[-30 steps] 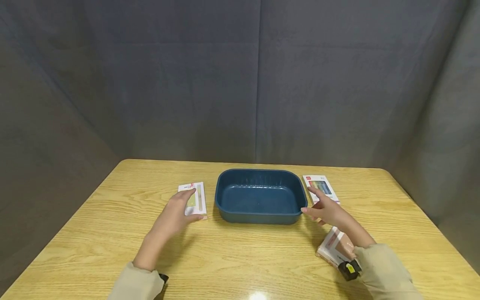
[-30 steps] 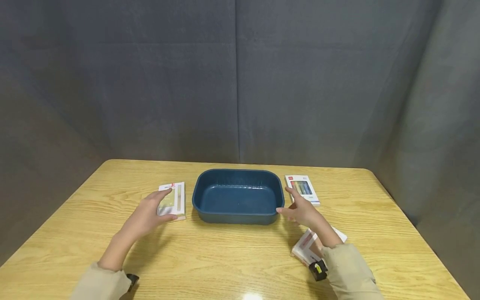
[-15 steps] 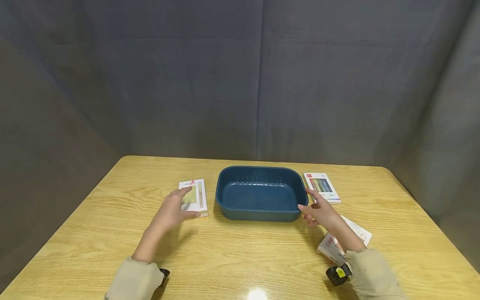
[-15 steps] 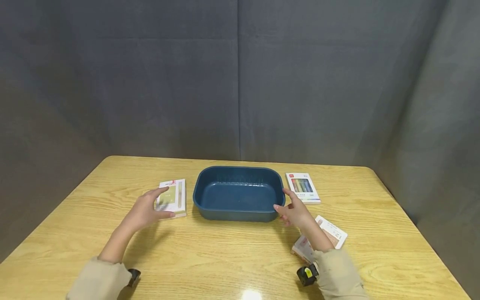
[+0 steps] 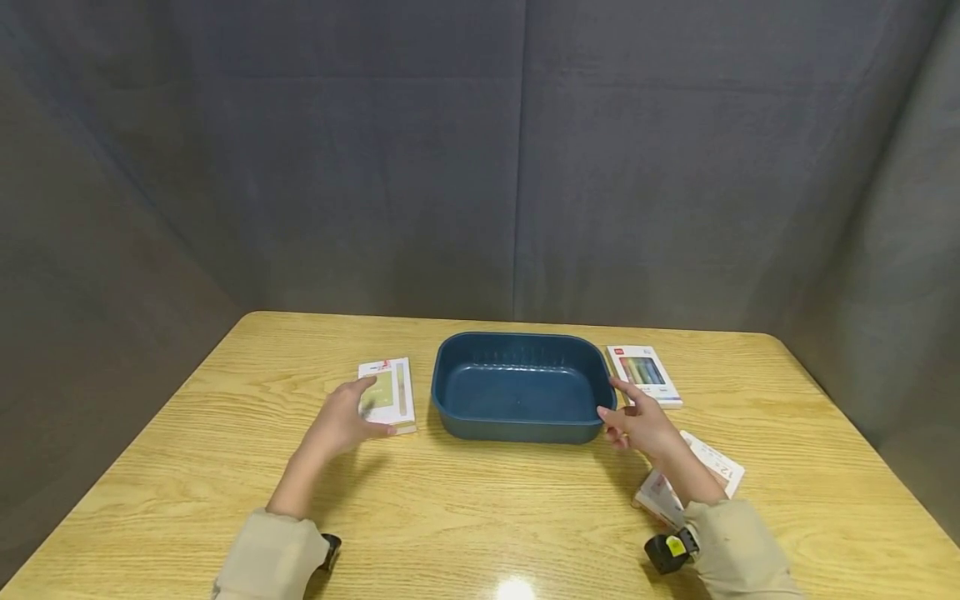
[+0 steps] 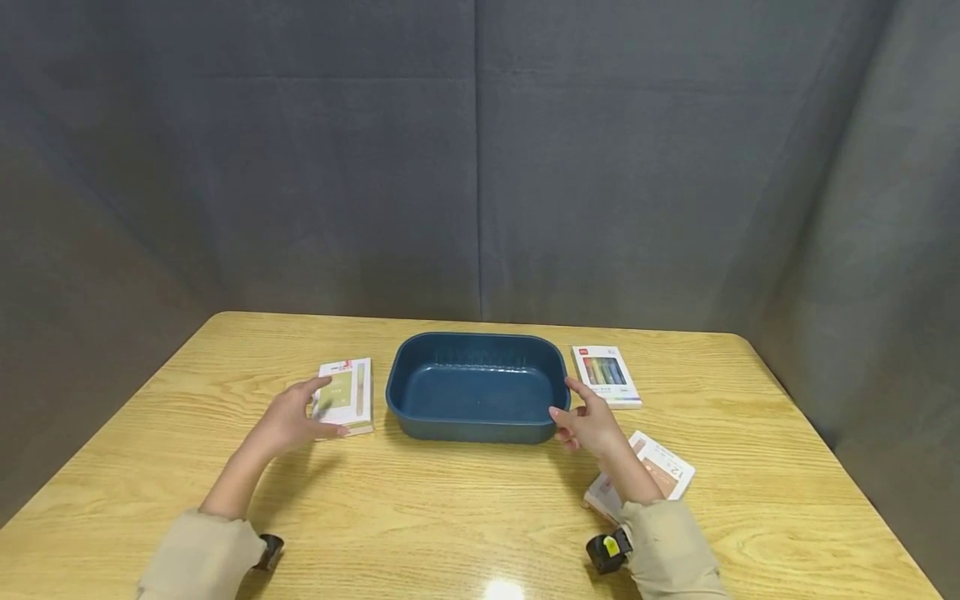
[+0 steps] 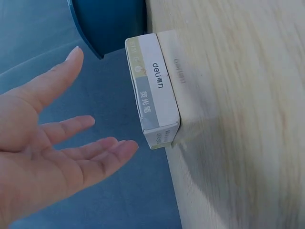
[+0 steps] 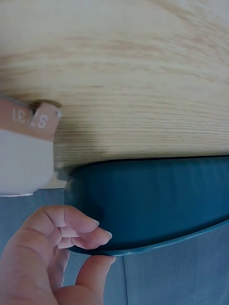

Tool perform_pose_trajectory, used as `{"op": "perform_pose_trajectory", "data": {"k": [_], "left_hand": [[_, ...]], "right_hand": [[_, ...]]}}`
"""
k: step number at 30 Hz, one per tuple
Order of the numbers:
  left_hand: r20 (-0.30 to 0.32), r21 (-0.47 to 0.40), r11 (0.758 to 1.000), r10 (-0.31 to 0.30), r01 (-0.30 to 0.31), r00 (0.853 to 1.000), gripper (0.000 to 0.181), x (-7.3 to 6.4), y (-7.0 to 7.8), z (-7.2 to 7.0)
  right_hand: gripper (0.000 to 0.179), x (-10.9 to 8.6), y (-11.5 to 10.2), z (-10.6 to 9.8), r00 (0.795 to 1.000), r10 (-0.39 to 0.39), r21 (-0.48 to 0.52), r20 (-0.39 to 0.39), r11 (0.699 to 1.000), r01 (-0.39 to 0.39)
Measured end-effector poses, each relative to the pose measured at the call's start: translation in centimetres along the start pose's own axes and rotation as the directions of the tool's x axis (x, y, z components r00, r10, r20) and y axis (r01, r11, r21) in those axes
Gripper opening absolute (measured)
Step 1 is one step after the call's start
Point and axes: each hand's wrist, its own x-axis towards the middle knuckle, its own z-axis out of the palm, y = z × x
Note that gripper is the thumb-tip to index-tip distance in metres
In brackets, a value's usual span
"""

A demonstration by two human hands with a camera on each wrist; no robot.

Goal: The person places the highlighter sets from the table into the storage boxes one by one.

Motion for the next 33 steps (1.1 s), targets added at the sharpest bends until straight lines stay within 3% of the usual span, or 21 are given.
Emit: {"op": "perform_pose_trajectory", "data": {"k": [9, 18, 33], "left_hand": [[0.065, 0.032, 0.998, -0.063, 0.061, 0.996, 0.077, 0.4, 0.0, 0.4], [0.128, 0.201, 0.975, -0.123, 0.096, 0.984, 0.079, 1.0, 0.9, 1.5], [0.118, 0.322, 0.933, -0.206, 0.159, 0.971, 0.088, 2.1, 1.4, 2.6]], "right_hand": [[0.062, 0.0, 0.0, -0.1, 1.0, 0.016, -0.032, -0.007, 0.999, -0.016], [0.063, -0.1, -0.1, -0.1, 1.0, 0.02, -0.035, -0.01, 0.999, -0.02], [0.064, 0.1, 0.0, -0.3, 1.0, 0.005, -0.005, -0.018, 1.0, -0.005]]}}
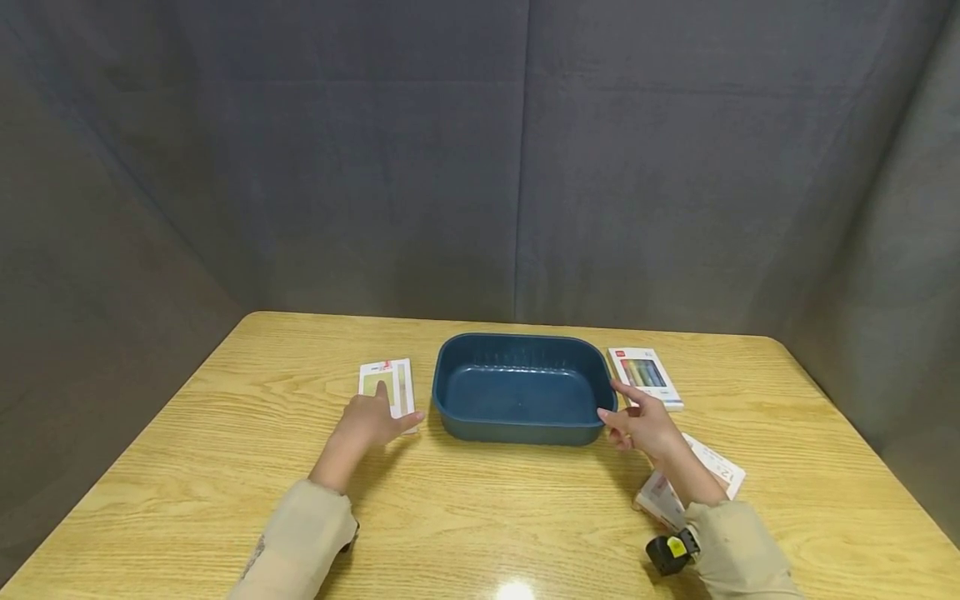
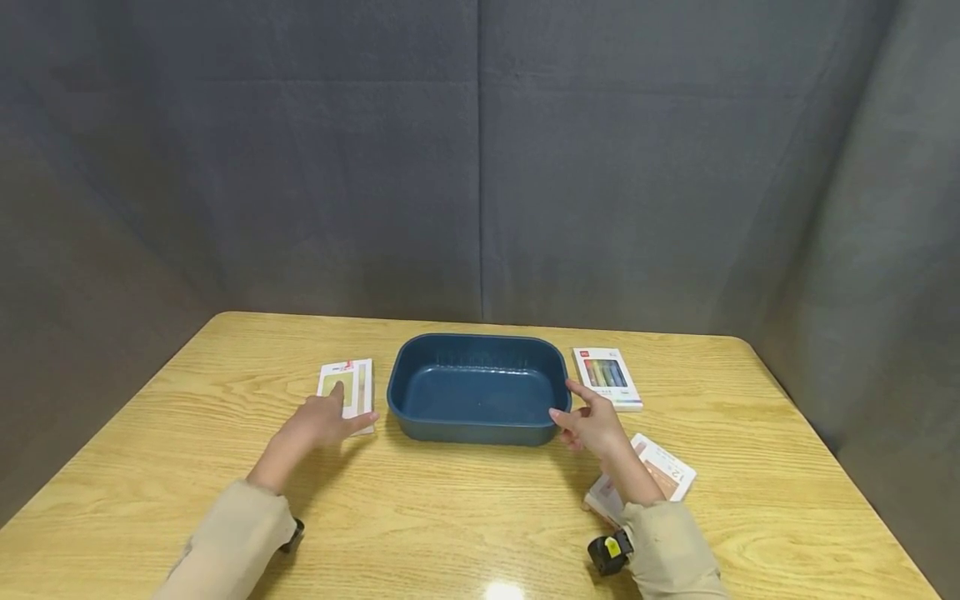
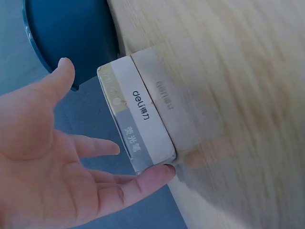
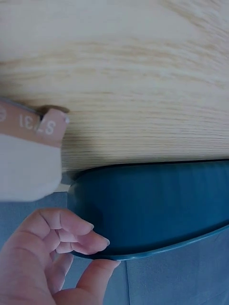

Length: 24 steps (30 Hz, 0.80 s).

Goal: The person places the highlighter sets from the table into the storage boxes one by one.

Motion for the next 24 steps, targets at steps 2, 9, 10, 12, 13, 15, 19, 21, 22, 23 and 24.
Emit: {"op": "perform_pose_trajectory", "data": {"k": [2, 9, 10, 12, 13, 15, 19, 21, 22, 23, 24], "left_hand": [[-0.003, -0.002, 1.0, -0.012, 0.012, 1.0, 0.089, 0.1, 0.0, 0.1], [-0.003, 0.015, 0.999, -0.044, 0.044, 0.999, 0.092, 0.6, -0.1, 0.4], [-0.006, 0.025, 0.999, -0.043, 0.043, 0.999, 0.092, 0.7, -0.1, 0.4], [-0.011, 0.034, 0.998, -0.047, 0.048, 0.999, 0.094, 0.8, 0.0, 0.5], [-0.014, 0.039, 0.998, -0.05, 0.05, 0.999, 0.095, 0.9, 0.0, 0.5], [-0.016, 0.053, 0.997, -0.056, 0.056, 0.998, 0.097, 1.0, 0.1, 0.5], [-0.015, 0.067, 0.994, -0.087, 0.088, 0.996, 0.099, 1.1, 0.5, 0.5], [-0.017, 0.05, 0.993, -0.106, 0.107, 0.994, 0.099, 1.1, 0.6, 0.5], [-0.016, 0.035, 0.992, -0.117, 0.117, 0.993, 0.099, 1.1, 0.7, 0.5], [-0.016, 0.024, 0.992, -0.124, 0.125, 0.992, 0.099, 1.1, 0.8, 0.5], [-0.017, 0.006, 0.991, -0.133, 0.133, 0.991, 0.099, 1.1, 0.8, 0.5]], "right_hand": [[0.063, 0.0, 0.0, 0.0, 1.0, 0.003, 0.0, -0.004, 1.0, -0.003], [0.063, 0.1, 0.1, 0.1, 1.0, 0.013, 0.022, -0.01, 1.0, -0.013], [0.063, 0.2, 0.1, 0.1, 1.0, 0.014, 0.026, -0.012, 1.0, -0.013], [0.063, 0.2, 0.1, 0.1, 1.0, 0.012, 0.028, -0.01, 1.0, -0.011], [0.063, 0.2, 0.1, 0.0, 1.0, 0.01, 0.03, -0.008, 0.999, -0.009], [0.063, 0.1, 0.1, 0.0, 1.0, 0.01, 0.029, -0.008, 1.0, -0.009], [0.063, 0.1, 0.1, 0.0, 1.0, 0.017, 0.016, -0.009, 1.0, -0.017], [0.064, 0.0, 0.1, 0.0, 1.0, 0.02, 0.012, -0.011, 1.0, -0.02], [0.064, 0.0, 0.1, 0.0, 1.0, 0.021, 0.014, -0.011, 1.0, -0.021], [0.064, 0.0, 0.1, -0.1, 1.0, 0.022, 0.018, -0.01, 1.0, -0.021], [0.064, 0.0, 0.1, -0.1, 1.0, 0.021, 0.022, -0.011, 1.0, -0.021]]}}
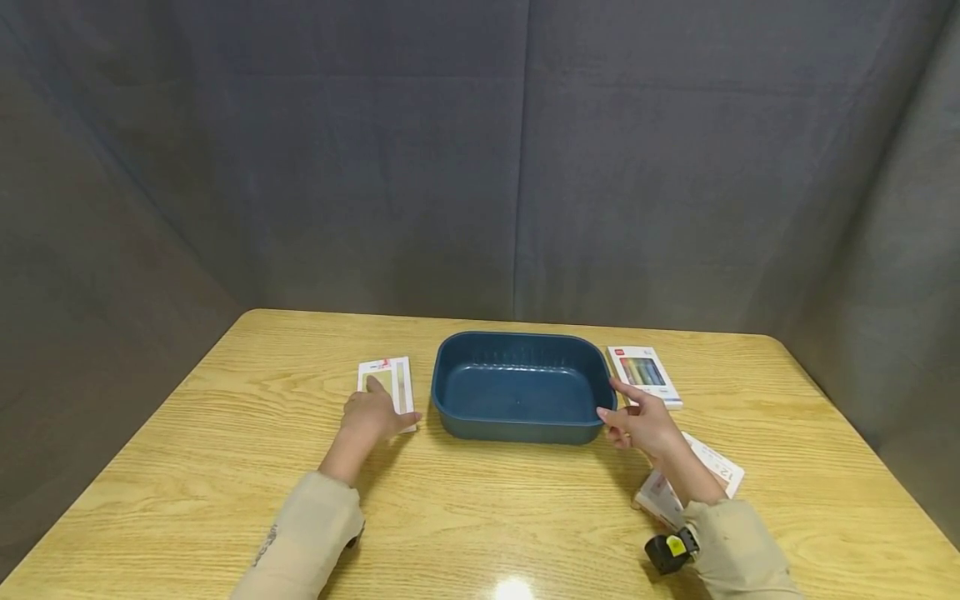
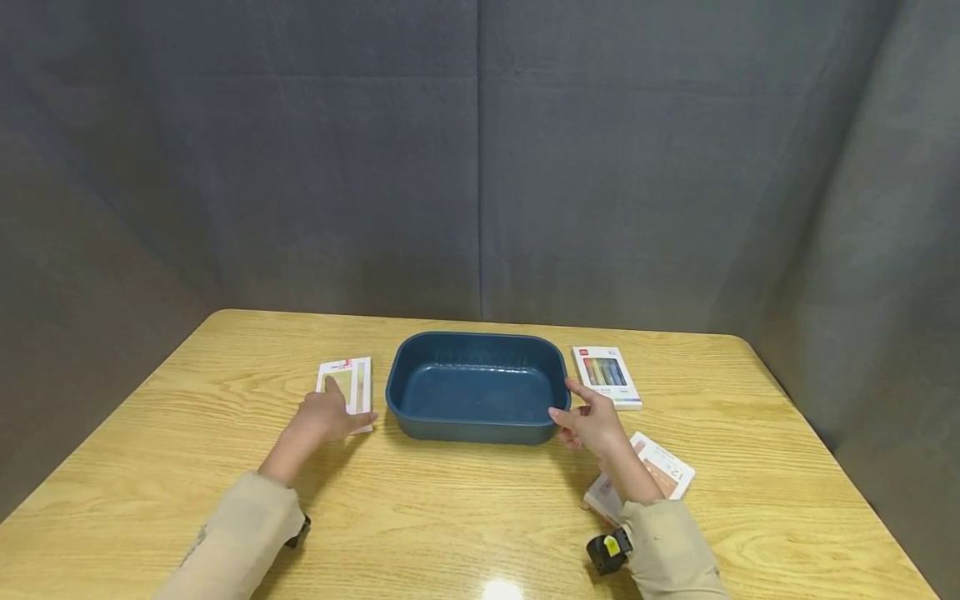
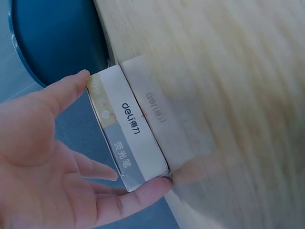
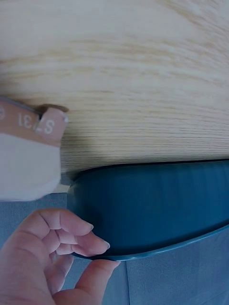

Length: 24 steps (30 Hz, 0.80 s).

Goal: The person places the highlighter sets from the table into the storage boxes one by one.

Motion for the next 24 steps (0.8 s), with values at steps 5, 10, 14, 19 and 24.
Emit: {"op": "perform_pose_trajectory", "data": {"k": [5, 10, 14, 19, 24], "left_hand": [[0.0, -0.046, 0.999, -0.023, 0.023, 1.0, 0.1, -0.04, 0.04, -0.1], [-0.03, -0.092, 0.995, -0.027, 0.025, 0.999, 0.102, 0.04, -0.01, -0.08], [-0.091, -0.128, 0.992, -0.03, 0.019, 0.995, 0.1, 0.1, -0.11, -0.06], [-0.163, -0.161, 0.987, -0.014, -0.012, 0.987, 0.086, 0.16, -0.06, -0.14], [-0.179, -0.114, 0.993, 0.018, -0.039, 0.984, 0.095, 0.26, 0.01, -0.37]], "right_hand": [[0.063, 0.0, -0.01, 0.01, 1.0, -0.004, 0.014, 0.006, 1.0, 0.004], [0.063, 0.02, -0.02, 0.02, 1.0, -0.004, -0.003, -0.001, 1.0, 0.004], [0.063, 0.05, -0.04, -0.01, 1.0, 0.005, -0.01, -0.008, 1.0, -0.005], [0.063, 0.06, -0.08, -0.03, 1.0, 0.001, -0.024, -0.014, 1.0, -0.001], [0.064, 0.05, -0.1, -0.04, 1.0, 0.003, -0.023, -0.012, 1.0, -0.003]]}}
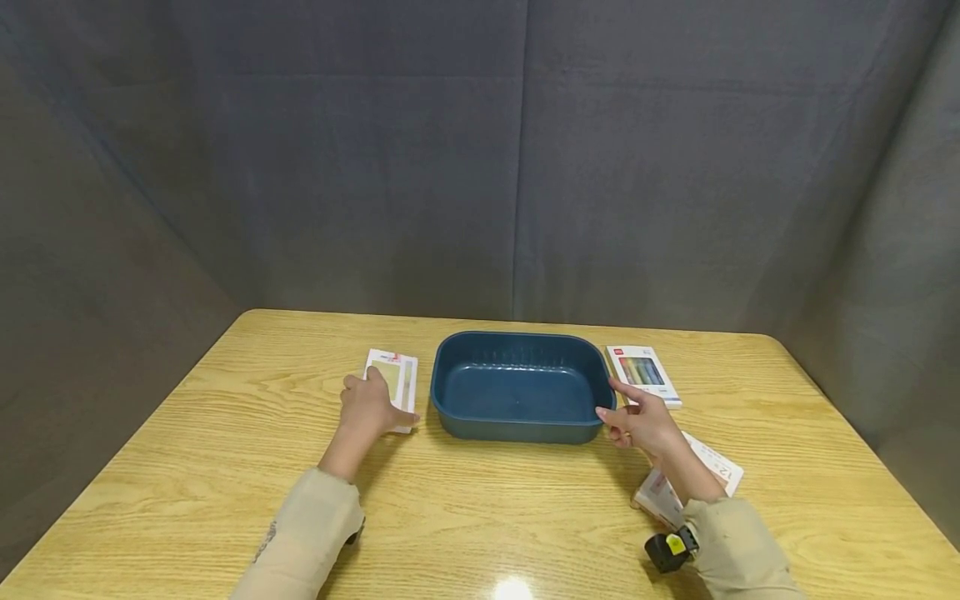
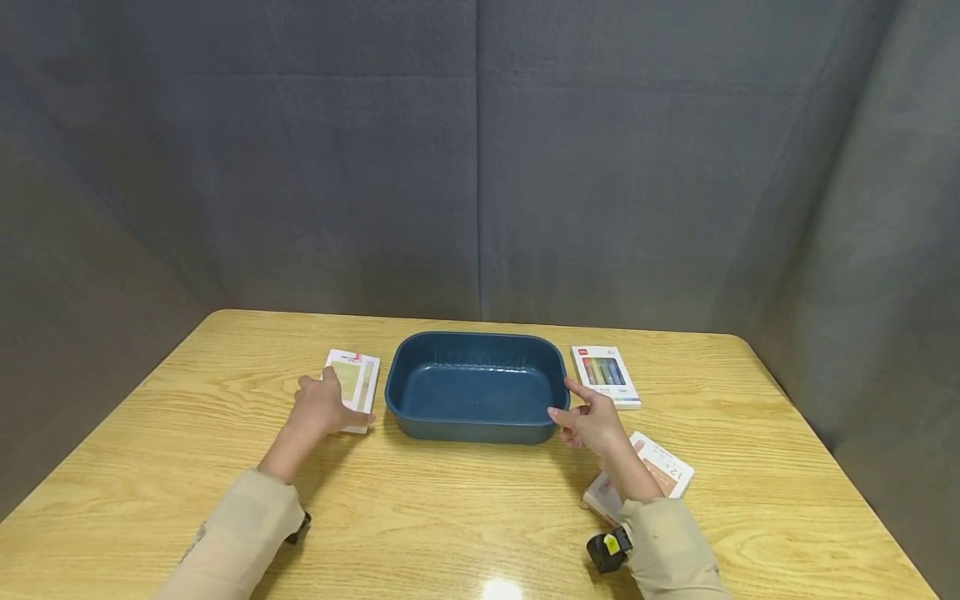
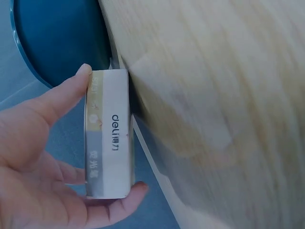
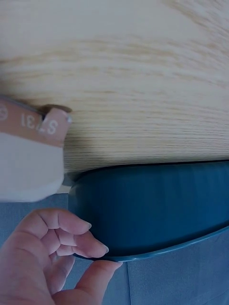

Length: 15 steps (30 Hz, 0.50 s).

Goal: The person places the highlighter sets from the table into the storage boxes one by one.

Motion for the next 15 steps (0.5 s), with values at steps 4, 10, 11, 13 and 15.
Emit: {"op": "perform_pose_trajectory", "data": {"k": [4, 10, 11, 13, 15], "left_hand": [[0.004, 0.024, 0.999, 0.021, -0.022, 1.0, 0.107, 0.2, -0.1, -0.2], [0.013, -0.037, 0.994, 0.099, -0.098, 0.995, 0.09, 0.5, -0.4, -1.2], [0.017, -0.051, 0.992, 0.114, -0.113, 0.993, 0.084, 0.5, -0.5, -1.4], [0.034, -0.1, 0.986, 0.141, -0.137, 0.989, 0.071, 0.5, -0.8, -1.8], [0.054, -0.154, 0.977, 0.158, -0.148, 0.986, 0.06, 0.4, -1.0, -2.2]], "right_hand": [[0.064, 0.0, 0.0, 0.0, 1.0, 0.002, 0.011, 0.005, 1.0, -0.002], [0.065, 0.1, 0.0, -0.1, 1.0, 0.006, 0.009, -0.002, 1.0, -0.006], [0.065, 0.1, 0.1, -0.1, 1.0, 0.006, 0.009, -0.001, 1.0, -0.006], [0.065, 0.1, 0.1, -0.1, 1.0, 0.006, 0.02, 0.004, 1.0, -0.006], [0.065, 0.0, 0.1, 0.0, 1.0, 0.004, 0.032, 0.011, 0.999, -0.005]]}}
